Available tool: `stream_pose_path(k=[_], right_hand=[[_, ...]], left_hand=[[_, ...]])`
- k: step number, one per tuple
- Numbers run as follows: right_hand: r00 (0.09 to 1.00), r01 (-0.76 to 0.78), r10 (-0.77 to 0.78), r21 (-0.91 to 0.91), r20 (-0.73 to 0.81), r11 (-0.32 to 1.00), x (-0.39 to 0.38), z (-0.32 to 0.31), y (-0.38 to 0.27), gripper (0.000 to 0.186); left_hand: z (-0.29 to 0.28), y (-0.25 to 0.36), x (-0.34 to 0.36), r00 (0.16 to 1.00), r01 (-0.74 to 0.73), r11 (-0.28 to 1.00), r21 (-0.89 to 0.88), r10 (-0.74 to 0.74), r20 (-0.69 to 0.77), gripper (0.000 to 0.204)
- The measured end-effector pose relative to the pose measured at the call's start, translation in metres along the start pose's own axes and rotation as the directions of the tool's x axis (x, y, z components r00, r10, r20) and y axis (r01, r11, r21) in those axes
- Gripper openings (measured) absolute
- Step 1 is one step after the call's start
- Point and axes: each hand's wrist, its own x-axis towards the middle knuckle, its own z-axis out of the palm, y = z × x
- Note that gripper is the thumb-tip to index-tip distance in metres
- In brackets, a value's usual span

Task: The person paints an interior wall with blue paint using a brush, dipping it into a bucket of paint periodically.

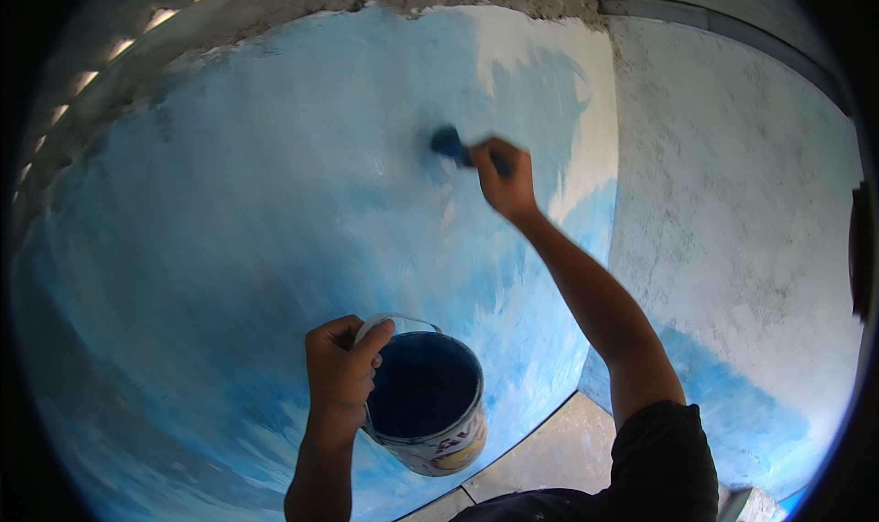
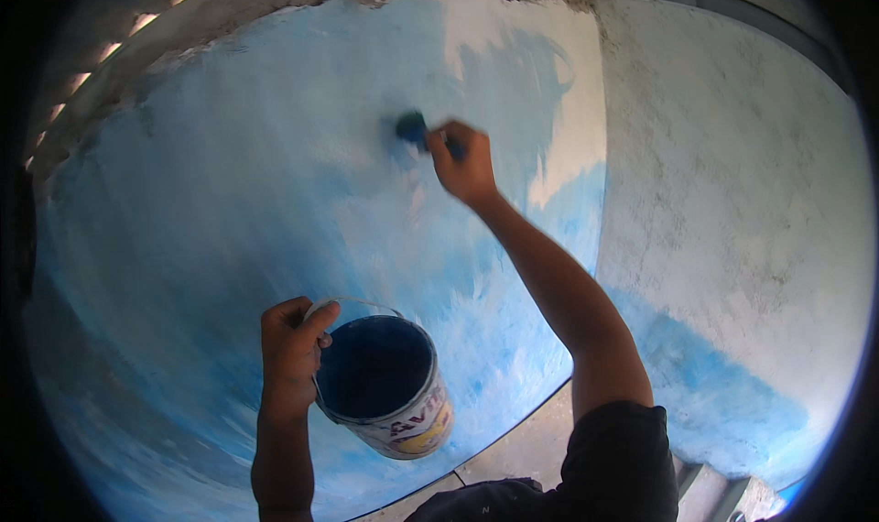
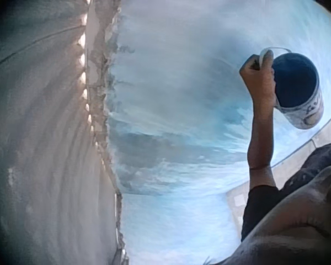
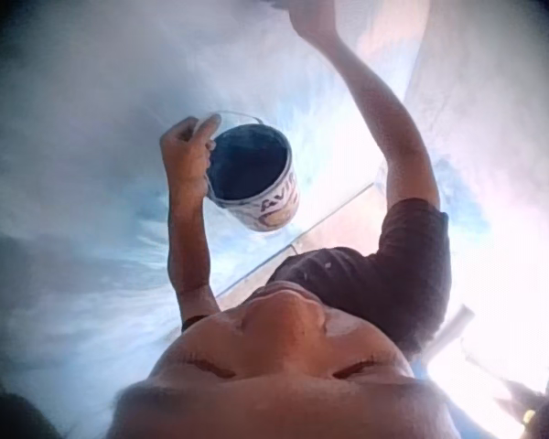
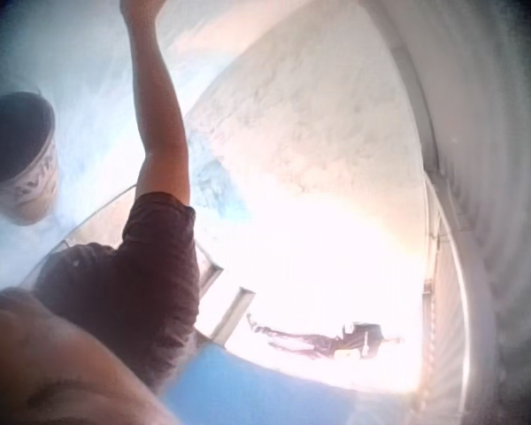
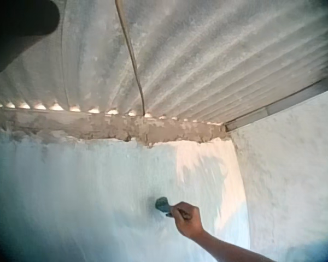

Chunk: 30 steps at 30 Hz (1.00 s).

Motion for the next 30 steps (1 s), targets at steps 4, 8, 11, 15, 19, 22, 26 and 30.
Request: stream_pose_path(k=[4, 8, 11, 15, 19, 22, 26, 30], right_hand=[[0.964, -0.223, 0.21, 0.071, 0.162, 0.972, -0.103, 0.004, 0.022, 0.021], [0.736, -0.471, 0.561, -0.309, 0.378, 0.826, -0.117, 0.002, 0.024, 0.027], [0.876, -0.355, 0.403, -0.213, 0.265, 0.91, -0.061, 0.013, 0.016, 0.031], [0.996, 0.024, -0.022, 0.015, -0.081, 1.0, -0.003, 0.025, -0.019, 0.022], [0.994, 0.102, -0.102, -0.002, -0.05, 0.995, -0.042, 0.032, -0.008, 0.015], [0.988, -0.02, 0.042, -0.147, 0.148, 0.989, -0.112, 0.002, 0.032, 0.018], [0.52, -0.816, 0.795, -0.095, 0.311, 0.571, -0.11, -0.013, 0.053, 0.025], [0.831, -0.552, 0.542, 0.069, 0.129, 0.831, -0.042, 0.008, 0.018, 0.028]], left_hand=[[-0.009, 0.005, -0.011, 0.998, -0.057, 0.997, -0.059, 0.054, -0.045, 0.032], [-0.013, 0.011, -0.016, 1.0, -0.023, 0.997, -0.076, 0.022, -0.021, 0.033], [-0.01, -0.007, -0.016, 0.996, -0.061, 0.995, -0.084, 0.055, -0.072, 0.032], [-0.007, -0.002, -0.013, 0.993, -0.076, 0.994, -0.08, 0.069, -0.091, 0.031], [-0.011, 0.005, -0.016, 0.993, -0.019, 0.999, -0.035, 0.015, -0.114, 0.032], [-0.01, 0.001, -0.015, 0.993, -0.035, 0.998, -0.058, 0.028, -0.113, 0.032], [-0.001, 0.004, -0.008, 0.995, -0.058, 0.994, -0.088, 0.05, -0.086, 0.031], [0.007, -0.005, -0.011, 0.983, -0.135, 0.991, 0.005, 0.135, -0.126, 0.032]])
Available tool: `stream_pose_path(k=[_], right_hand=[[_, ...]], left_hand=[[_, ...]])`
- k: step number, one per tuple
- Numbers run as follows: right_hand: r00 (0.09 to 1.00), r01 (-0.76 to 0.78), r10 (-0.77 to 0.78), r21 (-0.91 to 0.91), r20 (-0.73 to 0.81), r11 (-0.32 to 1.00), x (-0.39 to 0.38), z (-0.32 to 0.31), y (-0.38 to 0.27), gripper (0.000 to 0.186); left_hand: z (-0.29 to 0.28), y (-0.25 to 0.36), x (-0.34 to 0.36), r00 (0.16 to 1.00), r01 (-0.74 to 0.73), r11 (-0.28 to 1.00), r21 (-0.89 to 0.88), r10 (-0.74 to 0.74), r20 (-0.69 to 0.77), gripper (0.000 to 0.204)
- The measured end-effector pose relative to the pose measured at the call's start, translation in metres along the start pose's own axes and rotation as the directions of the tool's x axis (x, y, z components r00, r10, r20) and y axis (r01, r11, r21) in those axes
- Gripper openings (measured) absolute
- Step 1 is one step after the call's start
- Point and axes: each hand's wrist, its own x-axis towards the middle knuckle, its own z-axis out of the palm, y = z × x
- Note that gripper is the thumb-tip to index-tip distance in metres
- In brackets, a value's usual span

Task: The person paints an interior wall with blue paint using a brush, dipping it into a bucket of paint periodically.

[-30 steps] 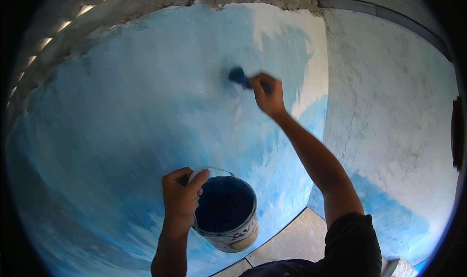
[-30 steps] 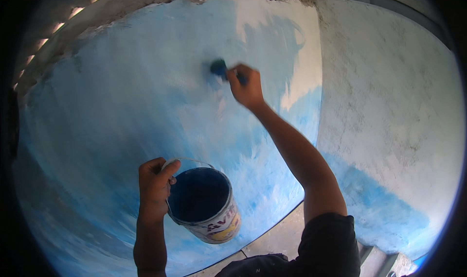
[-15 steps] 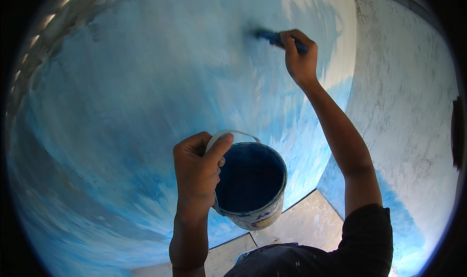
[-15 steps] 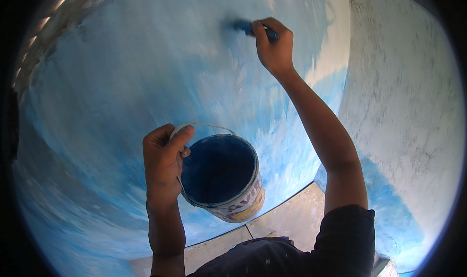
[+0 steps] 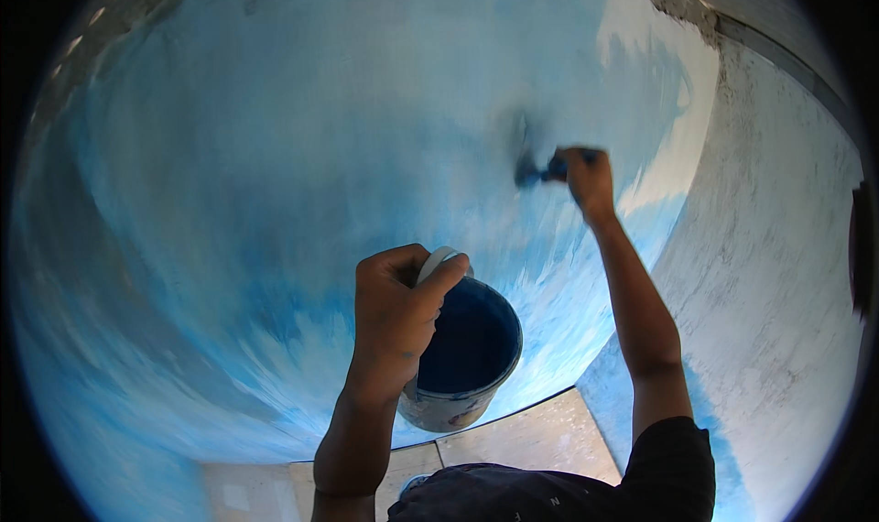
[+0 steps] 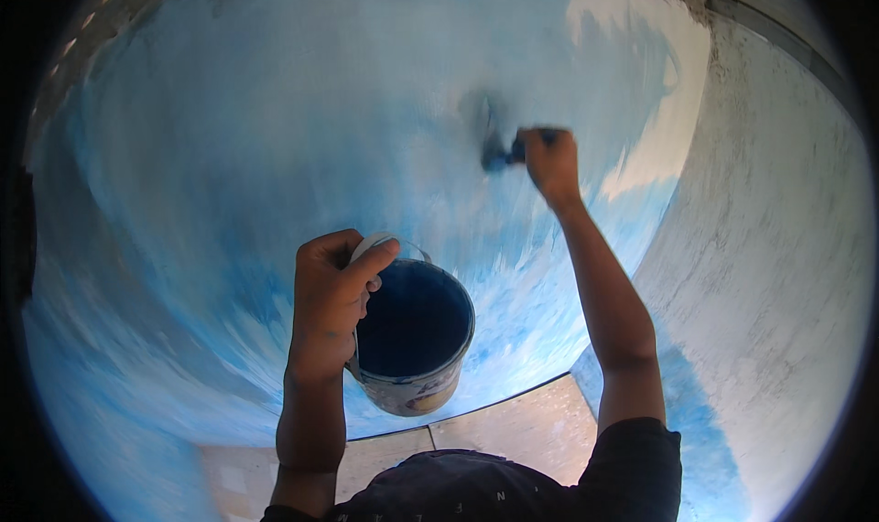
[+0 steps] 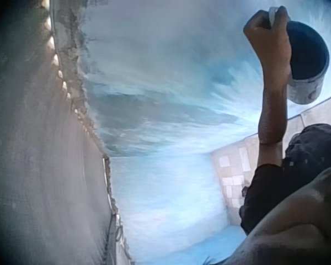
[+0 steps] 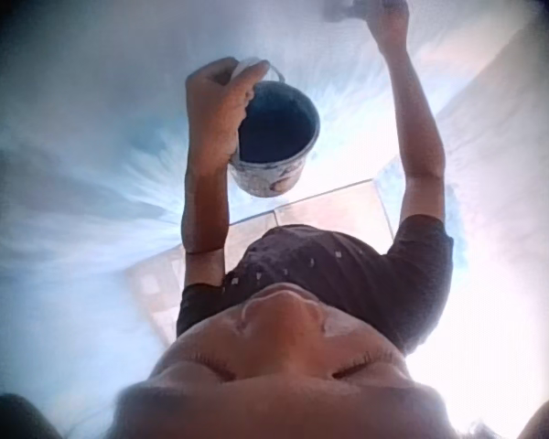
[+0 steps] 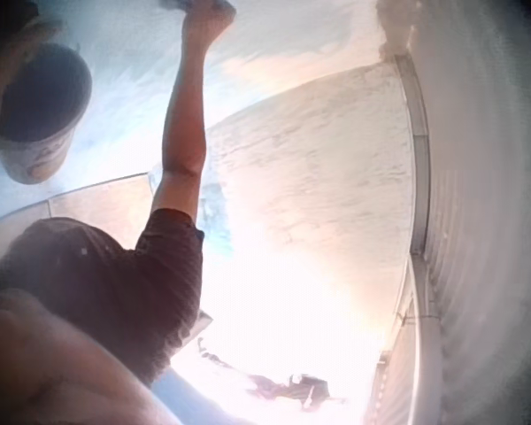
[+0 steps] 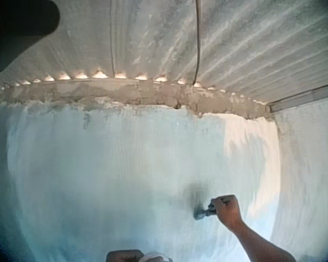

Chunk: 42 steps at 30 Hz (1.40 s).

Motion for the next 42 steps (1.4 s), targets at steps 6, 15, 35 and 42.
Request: stream_pose_path(k=[6, 15, 35, 42], right_hand=[[0.624, 0.763, -0.767, -0.093, -0.152, 0.64, -0.024, 0.012, -0.01, 0.014], [0.997, -0.023, 0.037, -0.19, 0.07, 0.981, -0.069, 0.002, 0.011, 0.027], [0.998, -0.02, 0.035, -0.26, 0.053, 0.965, -0.066, 0.026, -0.006, 0.026], [0.755, 0.638, -0.612, 0.046, -0.237, 0.769, -0.018, 0.035, -0.073, 0.01]], left_hand=[[0.001, -0.042, -0.01, 0.996, 0.077, 0.99, -0.117, -0.08, -0.024, 0.029], [0.001, -0.007, 0.001, 0.993, 0.109, 0.978, -0.18, -0.1, 0.061, 0.032], [0.005, -0.002, 0.0, 0.956, 0.292, 0.952, -0.086, -0.294, -0.014, 0.031], [0.012, -0.004, 0.003, 0.956, 0.293, 0.956, -0.01, -0.293, -0.026, 0.031]])
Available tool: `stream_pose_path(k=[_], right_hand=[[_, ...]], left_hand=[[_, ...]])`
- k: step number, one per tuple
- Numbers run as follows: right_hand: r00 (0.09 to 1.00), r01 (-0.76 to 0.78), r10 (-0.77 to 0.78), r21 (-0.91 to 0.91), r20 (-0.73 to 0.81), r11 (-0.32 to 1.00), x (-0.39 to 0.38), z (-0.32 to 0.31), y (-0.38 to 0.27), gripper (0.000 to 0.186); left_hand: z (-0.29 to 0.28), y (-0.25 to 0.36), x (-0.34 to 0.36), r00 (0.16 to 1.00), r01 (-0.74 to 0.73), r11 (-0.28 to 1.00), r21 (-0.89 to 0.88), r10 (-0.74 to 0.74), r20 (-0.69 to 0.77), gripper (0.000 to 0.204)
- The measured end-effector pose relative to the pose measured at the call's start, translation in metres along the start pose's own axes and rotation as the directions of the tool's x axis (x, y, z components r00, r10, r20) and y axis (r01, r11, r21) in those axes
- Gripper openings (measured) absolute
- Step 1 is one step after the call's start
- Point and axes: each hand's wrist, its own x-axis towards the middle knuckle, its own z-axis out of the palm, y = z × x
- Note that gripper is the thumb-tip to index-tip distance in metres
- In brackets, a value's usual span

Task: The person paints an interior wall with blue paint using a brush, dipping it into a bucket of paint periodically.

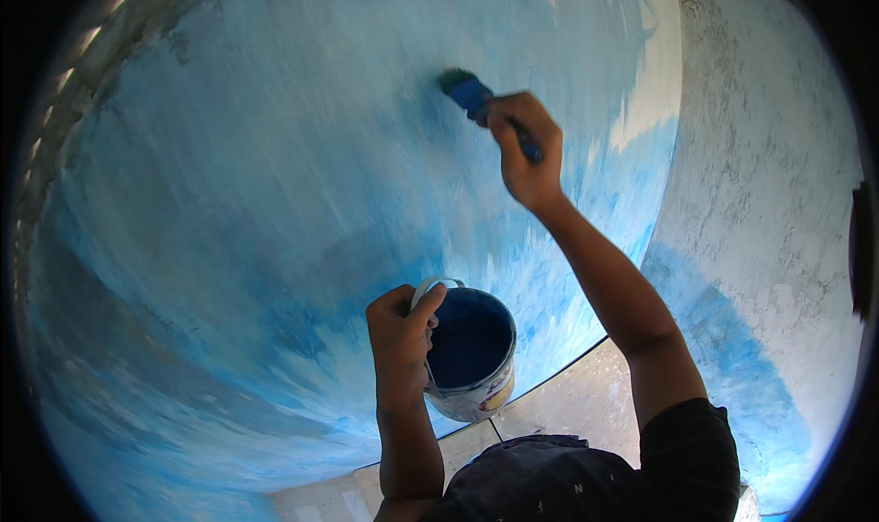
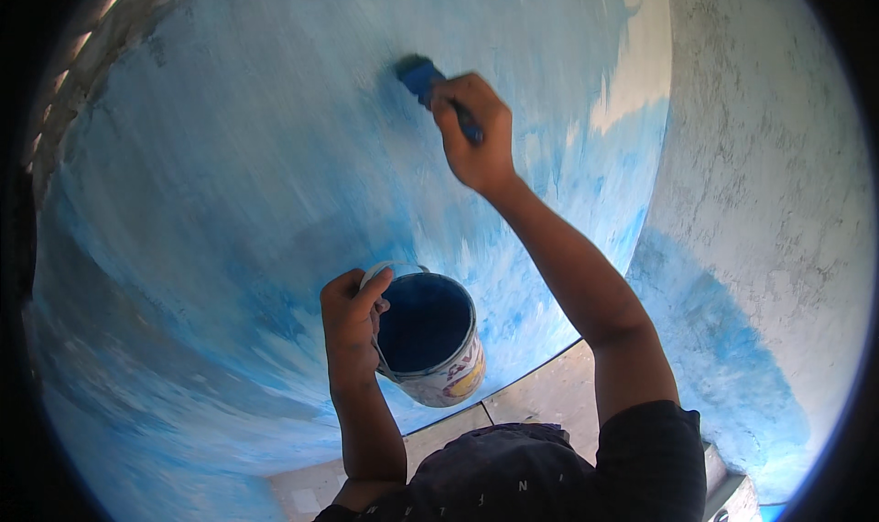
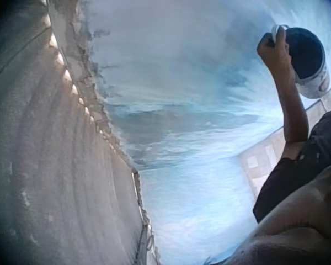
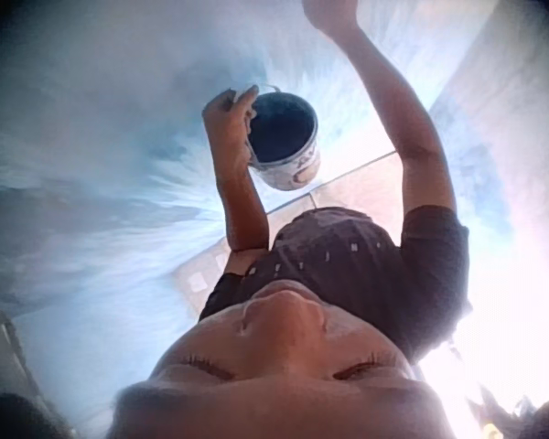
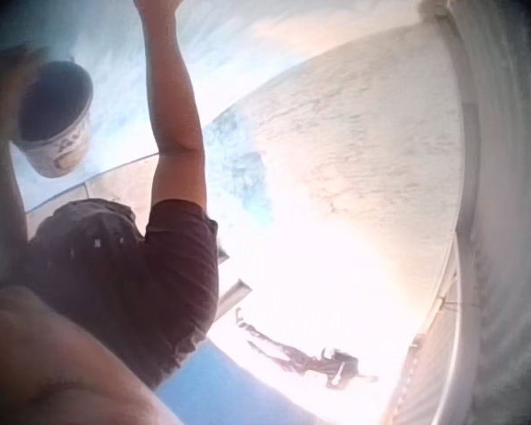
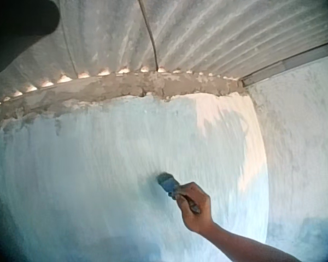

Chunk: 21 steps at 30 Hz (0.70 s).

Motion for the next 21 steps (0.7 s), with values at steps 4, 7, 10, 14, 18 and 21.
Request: stream_pose_path(k=[4, 7, 10, 14, 18, 21], right_hand=[[0.978, 0.12, -0.099, -0.106, 0.183, 0.987, -0.089, -0.024, 0.025, 0.009], [0.939, -0.088, 0.153, -0.213, 0.31, 0.973, -0.154, -0.049, 0.027, 0.01], [0.807, -0.304, 0.464, -0.416, 0.365, 0.857, -0.155, -0.05, 0.037, 0.016], [0.846, -0.468, 0.505, -0.219, 0.168, 0.856, -0.073, -0.017, 0.018, 0.011], [0.983, -0.182, 0.182, 0.027, 0.016, 0.983, -0.028, -0.005, -0.017, 0.014], [0.973, 0.118, -0.091, -0.123, 0.211, 0.985, -0.064, -0.014, -0.009, 0.017]], left_hand=[[-0.01, 0.0, -0.003, 0.999, 0.001, 1.0, -0.015, -0.002, -0.054, 0.026], [-0.004, -0.002, -0.004, 0.995, 0.03, 0.999, -0.036, -0.034, -0.098, 0.029], [-0.003, -0.004, -0.003, 0.996, 0.034, 0.999, -0.04, -0.038, -0.082, 0.027], [-0.006, 0.003, -0.008, 0.997, 0.042, 0.999, 0.016, -0.041, -0.072, 0.027], [-0.005, 0.004, -0.01, 0.993, 0.075, 0.996, 0.057, -0.069, -0.097, 0.027], [-0.007, 0.005, -0.012, 0.995, 0.054, 0.998, 0.026, -0.052, -0.083, 0.027]])
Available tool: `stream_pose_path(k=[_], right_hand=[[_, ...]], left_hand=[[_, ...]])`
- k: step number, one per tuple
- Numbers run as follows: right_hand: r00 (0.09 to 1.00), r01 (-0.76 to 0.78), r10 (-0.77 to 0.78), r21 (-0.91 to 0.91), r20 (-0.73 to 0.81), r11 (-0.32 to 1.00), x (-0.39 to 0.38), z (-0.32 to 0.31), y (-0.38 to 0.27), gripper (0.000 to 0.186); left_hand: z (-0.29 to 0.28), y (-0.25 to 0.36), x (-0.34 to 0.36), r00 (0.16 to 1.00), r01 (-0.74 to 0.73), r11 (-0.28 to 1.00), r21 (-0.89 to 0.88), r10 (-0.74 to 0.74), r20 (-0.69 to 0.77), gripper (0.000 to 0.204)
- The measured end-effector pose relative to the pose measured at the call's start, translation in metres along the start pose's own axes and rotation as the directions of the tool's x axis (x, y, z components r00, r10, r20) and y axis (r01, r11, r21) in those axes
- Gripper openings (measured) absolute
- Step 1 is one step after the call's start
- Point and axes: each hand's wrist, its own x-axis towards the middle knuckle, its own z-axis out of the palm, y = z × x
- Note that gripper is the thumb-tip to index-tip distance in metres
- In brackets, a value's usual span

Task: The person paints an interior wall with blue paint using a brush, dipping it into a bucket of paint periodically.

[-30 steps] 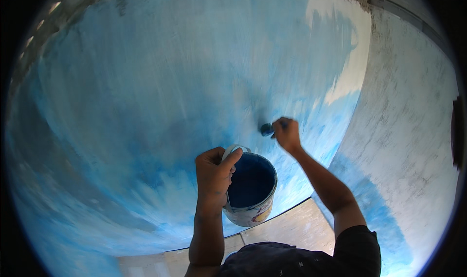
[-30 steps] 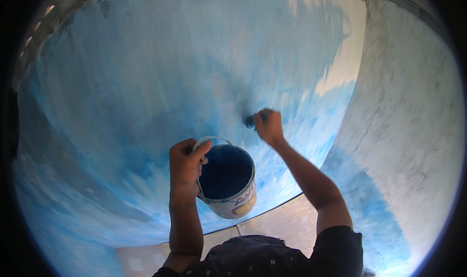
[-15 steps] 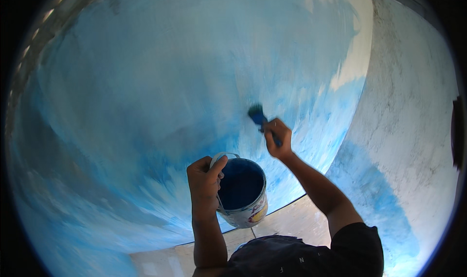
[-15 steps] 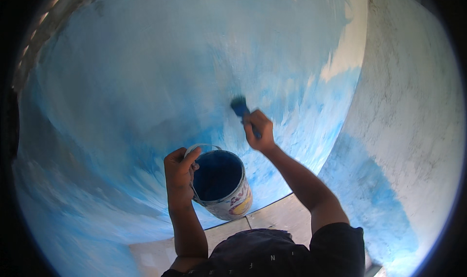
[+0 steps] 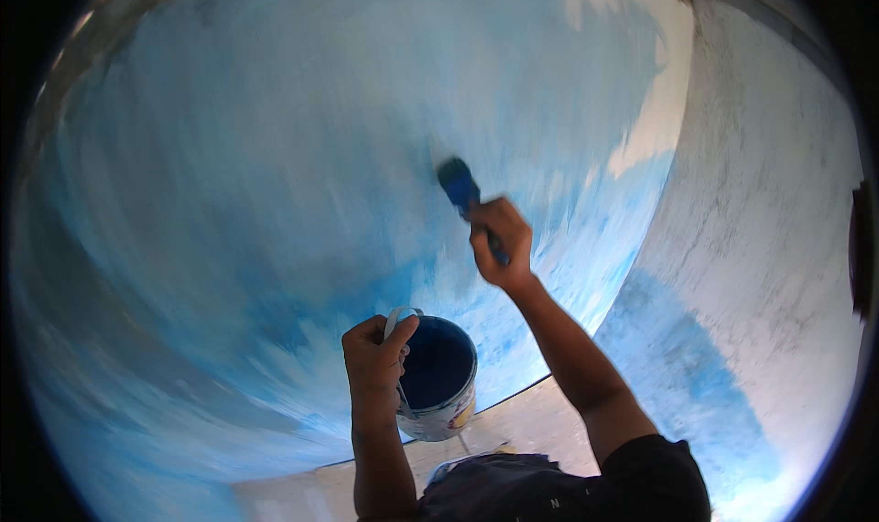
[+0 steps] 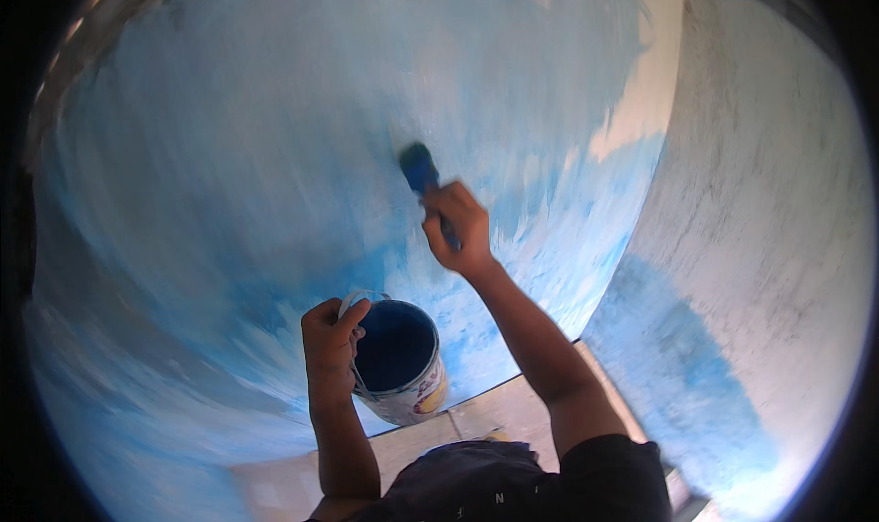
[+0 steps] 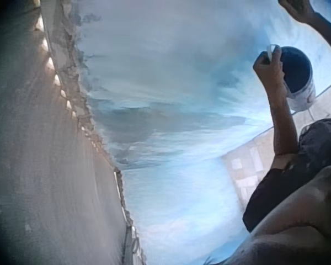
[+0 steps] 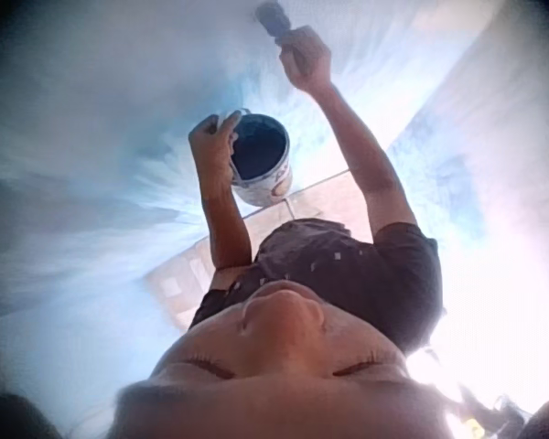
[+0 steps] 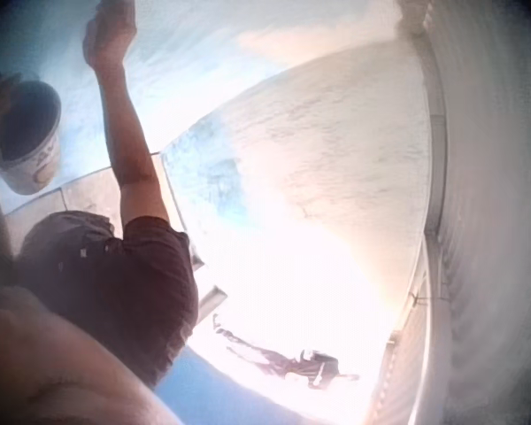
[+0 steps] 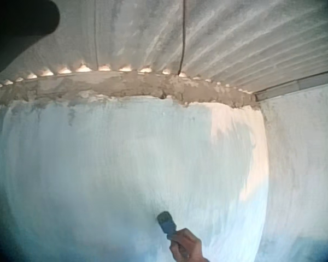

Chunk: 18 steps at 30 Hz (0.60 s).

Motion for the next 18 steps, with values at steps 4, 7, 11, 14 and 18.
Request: stream_pose_path(k=[4, 7, 11, 14, 18], right_hand=[[0.975, -0.174, 0.183, -0.083, 0.122, 0.981, -0.122, -0.017, 0.027, 0.013], [0.819, -0.561, 0.562, -0.048, 0.116, 0.827, -0.186, -0.027, 0.046, 0.008], [0.653, -0.752, 0.756, 0.153, 0.044, 0.641, -0.18, -0.043, 0.089, 0.016], [0.792, -0.585, 0.582, 0.041, -0.184, 0.81, -0.082, -0.048, 0.086, 0.019], [0.793, -0.405, 0.496, 0.301, -0.354, 0.863, 0.018, -0.059, 0.058, 0.023]], left_hand=[[0.001, -0.005, 0.0, 0.998, 0.018, 0.995, -0.099, -0.012, 0.064, 0.027], [0.004, -0.004, 0.001, 0.999, 0.031, 0.996, -0.079, -0.027, 0.047, 0.028], [0.003, -0.009, 0.004, 0.996, 0.018, 0.997, -0.082, -0.011, 0.089, 0.029], [-0.002, -0.012, 0.008, 0.993, 0.029, 0.998, -0.06, -0.022, 0.112, 0.027], [-0.002, -0.017, 0.011, 0.992, 0.025, 1.0, 0.0, -0.025, 0.122, 0.03]])
